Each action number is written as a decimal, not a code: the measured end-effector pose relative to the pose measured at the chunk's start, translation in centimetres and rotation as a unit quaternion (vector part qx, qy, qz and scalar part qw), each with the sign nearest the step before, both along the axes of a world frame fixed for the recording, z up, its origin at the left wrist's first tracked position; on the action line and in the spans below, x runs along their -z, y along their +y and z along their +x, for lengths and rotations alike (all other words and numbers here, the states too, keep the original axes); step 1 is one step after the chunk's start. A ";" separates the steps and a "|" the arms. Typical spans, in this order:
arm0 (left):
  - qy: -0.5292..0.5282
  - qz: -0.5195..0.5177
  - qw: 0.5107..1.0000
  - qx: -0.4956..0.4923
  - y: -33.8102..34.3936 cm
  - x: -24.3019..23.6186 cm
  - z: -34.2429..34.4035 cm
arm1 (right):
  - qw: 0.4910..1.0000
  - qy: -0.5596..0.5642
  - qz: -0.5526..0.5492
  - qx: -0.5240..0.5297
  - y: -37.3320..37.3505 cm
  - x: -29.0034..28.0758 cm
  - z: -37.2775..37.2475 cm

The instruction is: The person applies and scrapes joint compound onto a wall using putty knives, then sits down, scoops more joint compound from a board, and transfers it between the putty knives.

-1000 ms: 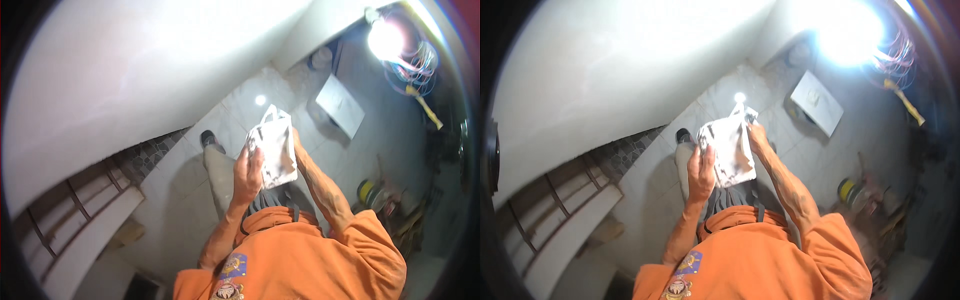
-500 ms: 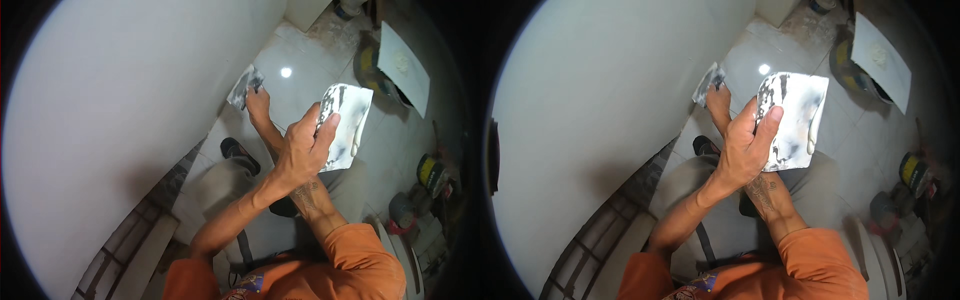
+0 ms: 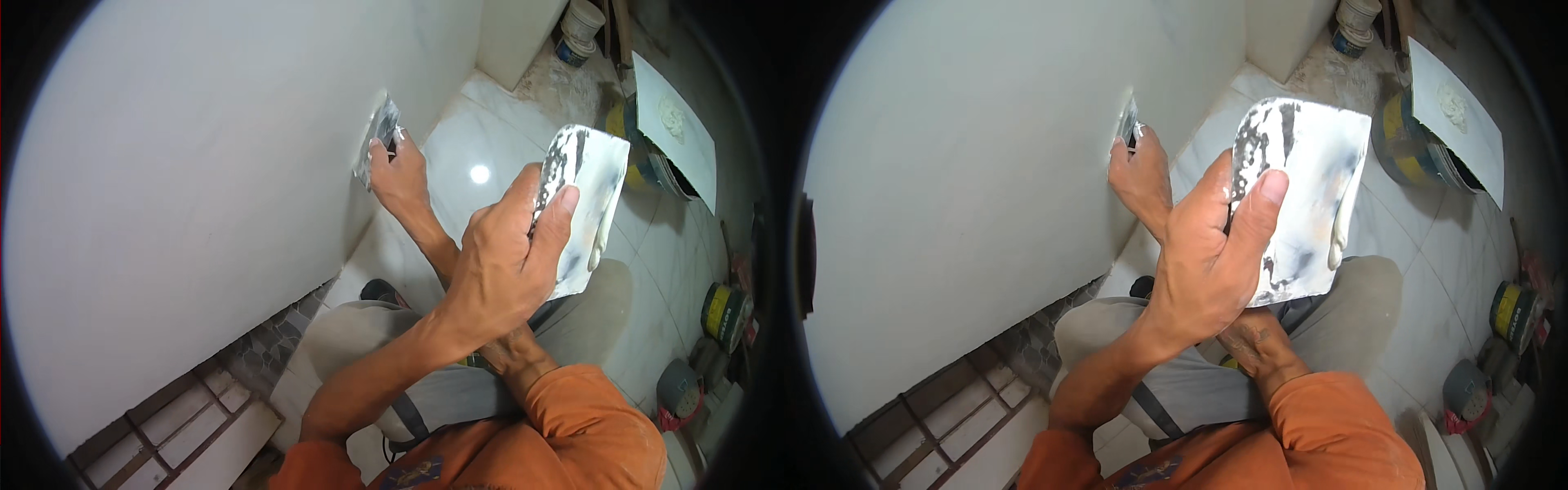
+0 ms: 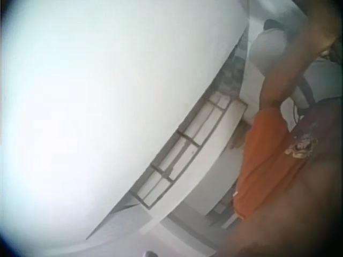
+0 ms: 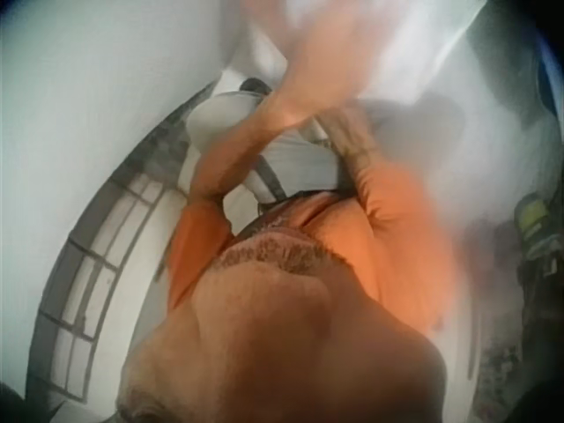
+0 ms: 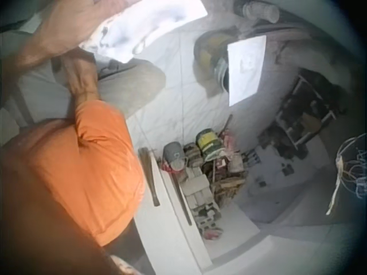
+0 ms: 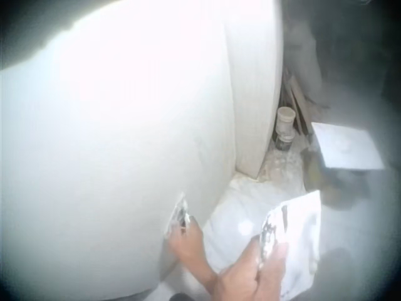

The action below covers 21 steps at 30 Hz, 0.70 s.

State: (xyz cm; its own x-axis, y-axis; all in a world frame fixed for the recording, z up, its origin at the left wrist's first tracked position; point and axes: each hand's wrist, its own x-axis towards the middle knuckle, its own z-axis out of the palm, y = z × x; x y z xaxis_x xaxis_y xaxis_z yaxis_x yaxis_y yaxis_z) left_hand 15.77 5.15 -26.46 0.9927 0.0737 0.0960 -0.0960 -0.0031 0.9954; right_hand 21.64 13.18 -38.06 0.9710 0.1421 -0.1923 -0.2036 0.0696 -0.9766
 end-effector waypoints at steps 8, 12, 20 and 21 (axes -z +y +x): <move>-0.014 0.036 0.994 -0.103 3.0 -1.8 -0.3 | 0.961 -0.254 0.078 0.070 -7.2 -0.9 0.7; 0.004 -0.068 0.982 -0.176 6.2 -4.9 -2.2 | 0.888 -0.085 0.450 0.044 -11.1 -4.5 5.6; 0.080 -0.219 0.965 -0.118 10.2 -6.2 -5.7 | 0.894 -0.440 -0.044 -0.069 -19.5 -21.4 1.3; 0.072 -0.221 0.965 -0.122 10.4 -6.7 -6.6 | 0.826 -0.542 -0.121 -0.097 -19.6 -23.4 -0.4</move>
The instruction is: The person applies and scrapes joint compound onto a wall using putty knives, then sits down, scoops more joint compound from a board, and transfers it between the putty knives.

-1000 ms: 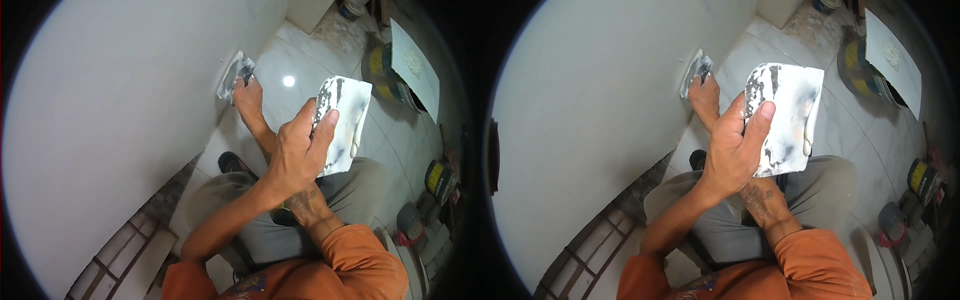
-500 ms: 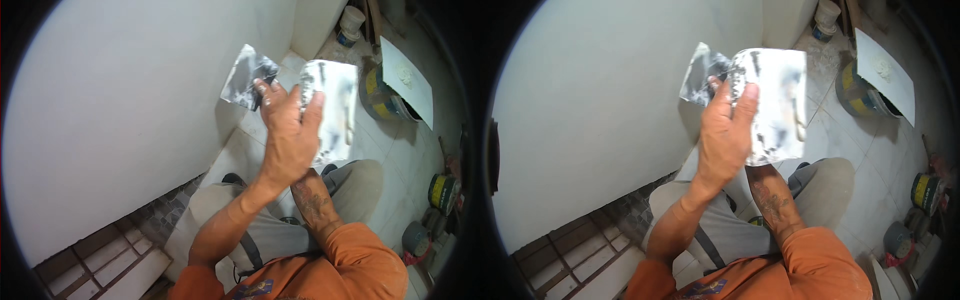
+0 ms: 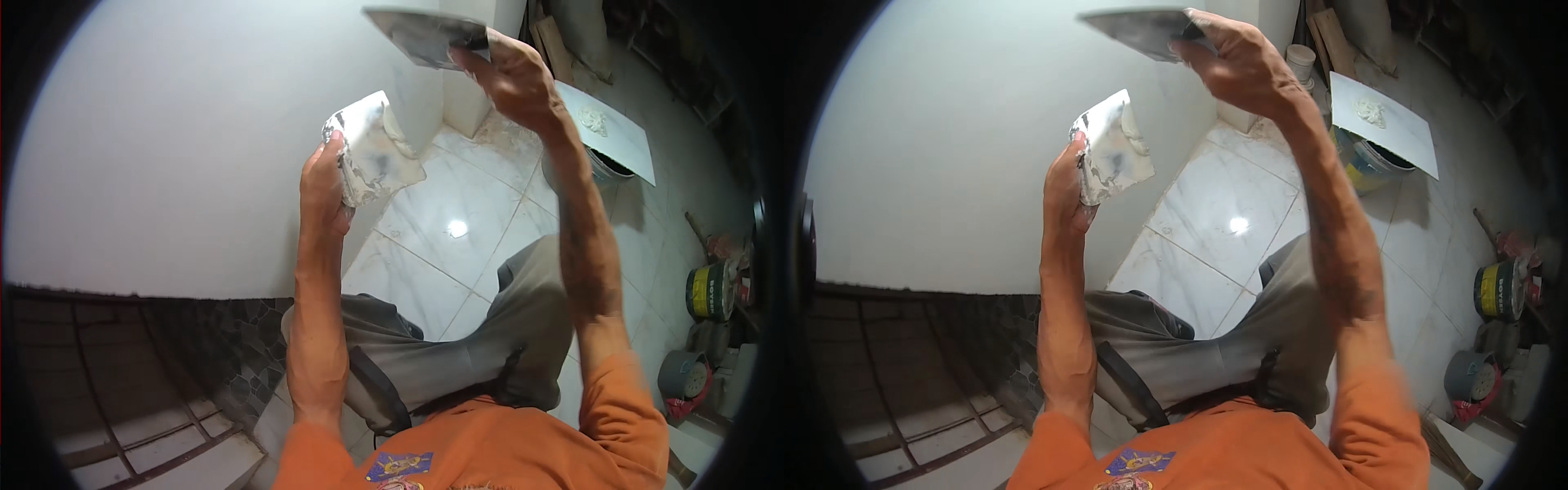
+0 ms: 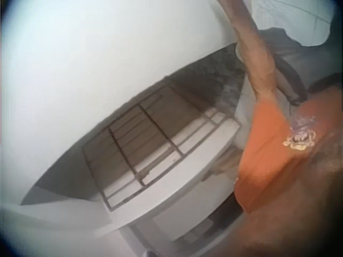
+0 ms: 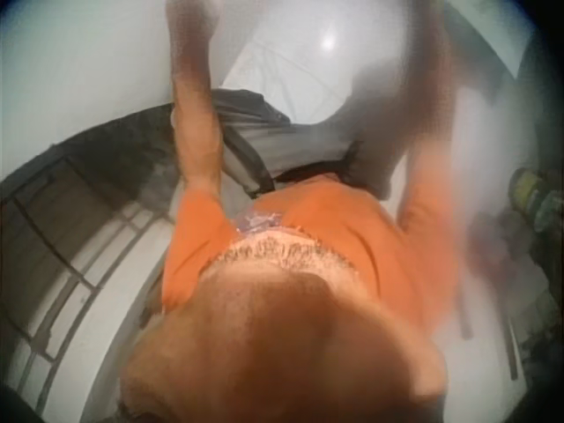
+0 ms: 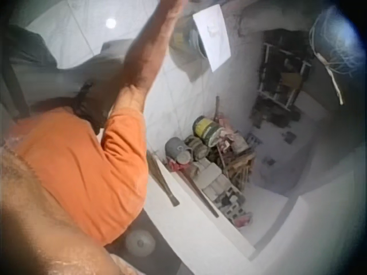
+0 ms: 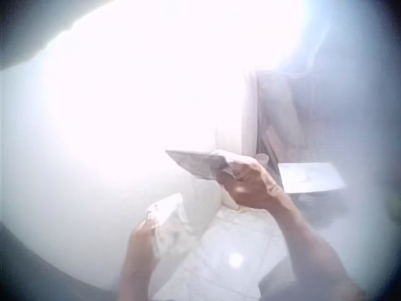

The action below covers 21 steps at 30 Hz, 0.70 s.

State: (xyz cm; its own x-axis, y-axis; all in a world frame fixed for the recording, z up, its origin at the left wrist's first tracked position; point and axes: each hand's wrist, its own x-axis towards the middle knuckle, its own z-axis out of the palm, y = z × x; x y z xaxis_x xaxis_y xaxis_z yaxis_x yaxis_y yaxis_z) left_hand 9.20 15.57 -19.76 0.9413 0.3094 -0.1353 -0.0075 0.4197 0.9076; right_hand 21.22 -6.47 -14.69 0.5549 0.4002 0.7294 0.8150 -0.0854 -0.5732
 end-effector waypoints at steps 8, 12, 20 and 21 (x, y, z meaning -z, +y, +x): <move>-0.039 -0.004 0.996 0.086 0.9 0.1 -1.3 | 0.929 -0.253 -0.270 -0.024 -1.7 -0.8 -5.5; 0.008 -0.009 0.987 0.159 0.9 1.0 0.2 | 0.912 -0.240 -0.328 -0.057 -1.5 0.1 -4.4; 0.082 -0.037 0.966 0.241 2.2 3.4 3.6 | 0.884 -0.202 -0.388 -0.167 -1.2 0.5 -2.6; 0.104 -0.045 0.965 0.237 2.2 3.4 4.0 | 0.885 -0.170 -0.391 -0.186 -1.2 0.7 -2.4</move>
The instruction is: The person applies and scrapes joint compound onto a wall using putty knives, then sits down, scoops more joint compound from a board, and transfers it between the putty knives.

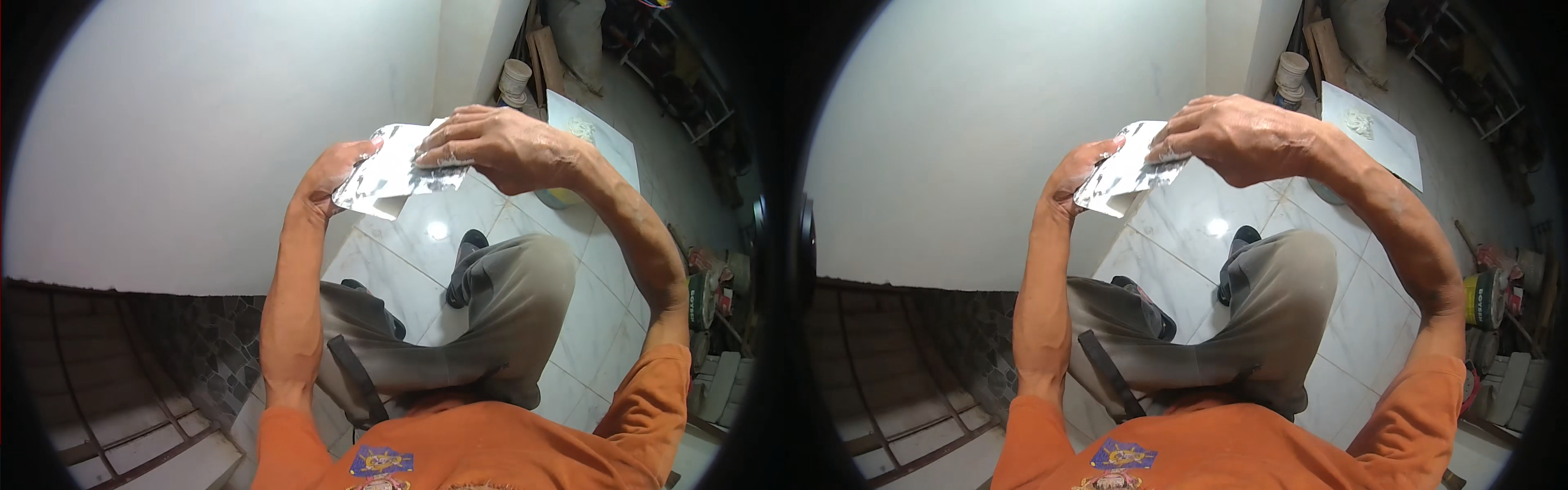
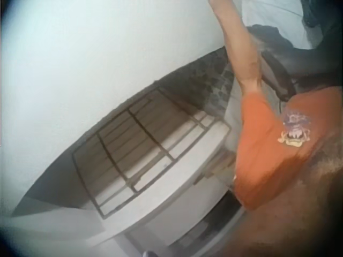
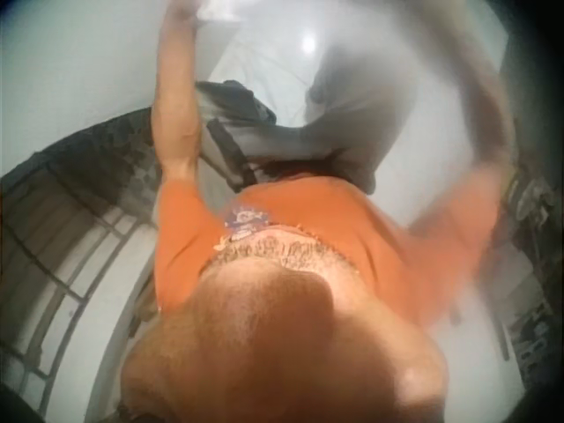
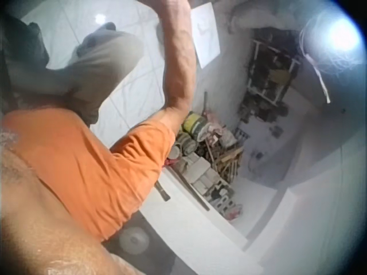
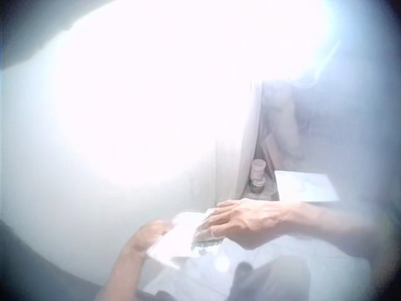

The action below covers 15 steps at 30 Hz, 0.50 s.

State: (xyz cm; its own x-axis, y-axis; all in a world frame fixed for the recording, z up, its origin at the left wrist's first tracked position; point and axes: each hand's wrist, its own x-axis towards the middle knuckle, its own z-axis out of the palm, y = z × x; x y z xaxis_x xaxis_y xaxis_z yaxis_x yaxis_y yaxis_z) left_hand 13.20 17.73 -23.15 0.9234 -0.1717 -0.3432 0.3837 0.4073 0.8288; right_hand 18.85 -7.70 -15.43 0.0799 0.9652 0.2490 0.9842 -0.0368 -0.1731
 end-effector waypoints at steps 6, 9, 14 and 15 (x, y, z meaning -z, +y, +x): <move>0.062 -0.064 0.996 0.021 -0.1 1.5 1.6 | 0.997 0.066 -0.035 -0.033 0.1 0.4 2.1; 0.095 -0.090 0.991 -0.005 -0.1 1.3 1.8 | 0.993 0.090 -0.069 -0.013 0.0 -0.2 3.2; 0.124 -0.185 0.966 -0.134 4.3 2.0 2.1 | 0.976 0.217 -0.013 0.008 -0.4 1.5 7.5; 0.127 -0.188 0.966 -0.125 3.9 2.4 2.5 | 0.948 0.310 0.007 0.070 -1.4 2.8 8.8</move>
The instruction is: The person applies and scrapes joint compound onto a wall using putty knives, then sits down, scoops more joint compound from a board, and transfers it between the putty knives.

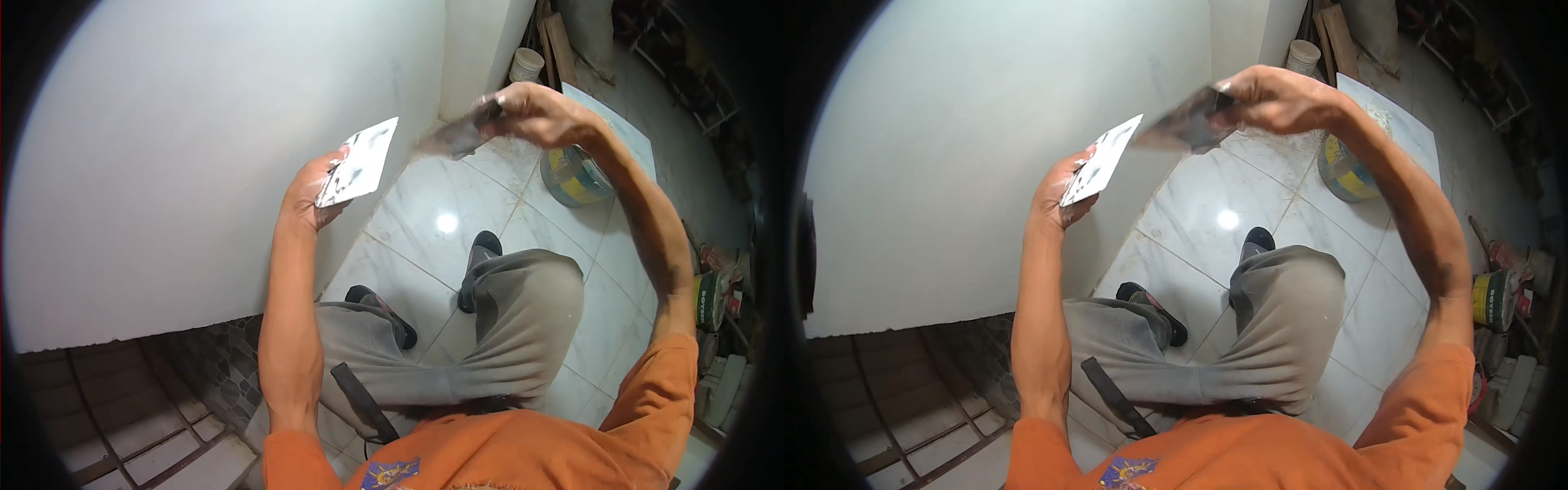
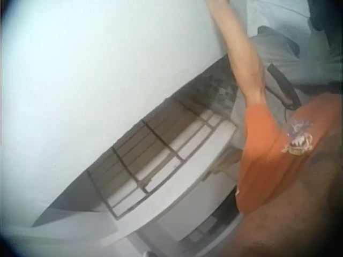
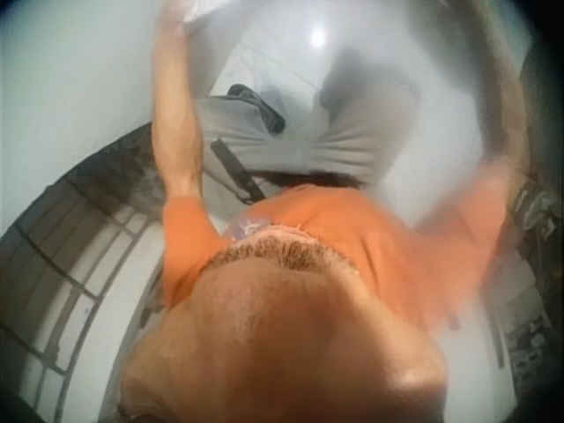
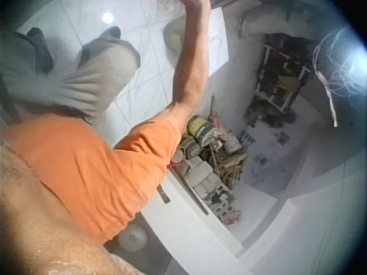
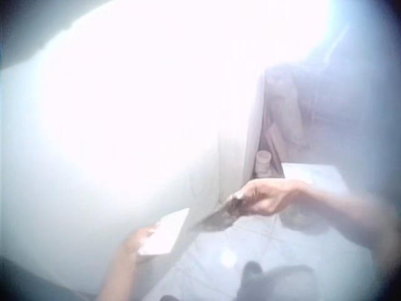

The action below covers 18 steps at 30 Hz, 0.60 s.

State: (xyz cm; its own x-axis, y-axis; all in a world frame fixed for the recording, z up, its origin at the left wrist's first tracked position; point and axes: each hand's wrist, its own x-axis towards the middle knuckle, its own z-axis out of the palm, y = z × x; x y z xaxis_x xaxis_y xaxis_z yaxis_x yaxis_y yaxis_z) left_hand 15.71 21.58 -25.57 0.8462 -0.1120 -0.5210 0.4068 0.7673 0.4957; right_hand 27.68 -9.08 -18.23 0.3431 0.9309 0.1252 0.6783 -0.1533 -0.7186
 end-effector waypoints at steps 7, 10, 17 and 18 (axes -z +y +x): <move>-0.094 0.222 0.970 -0.037 -2.0 -2.3 -1.4 | 0.855 0.411 0.243 0.204 3.5 12.7 9.3; -0.127 0.267 0.955 -0.009 -5.2 -2.8 -2.2 | 0.862 0.218 0.206 0.409 7.1 18.2 10.7; -0.082 0.273 0.955 0.083 -10.9 -1.8 -3.6 | 0.754 0.157 0.222 0.598 15.6 22.0 7.8; -0.076 0.276 0.954 0.088 -10.8 -1.5 -3.5 | 0.738 0.168 0.241 0.608 16.3 22.4 7.7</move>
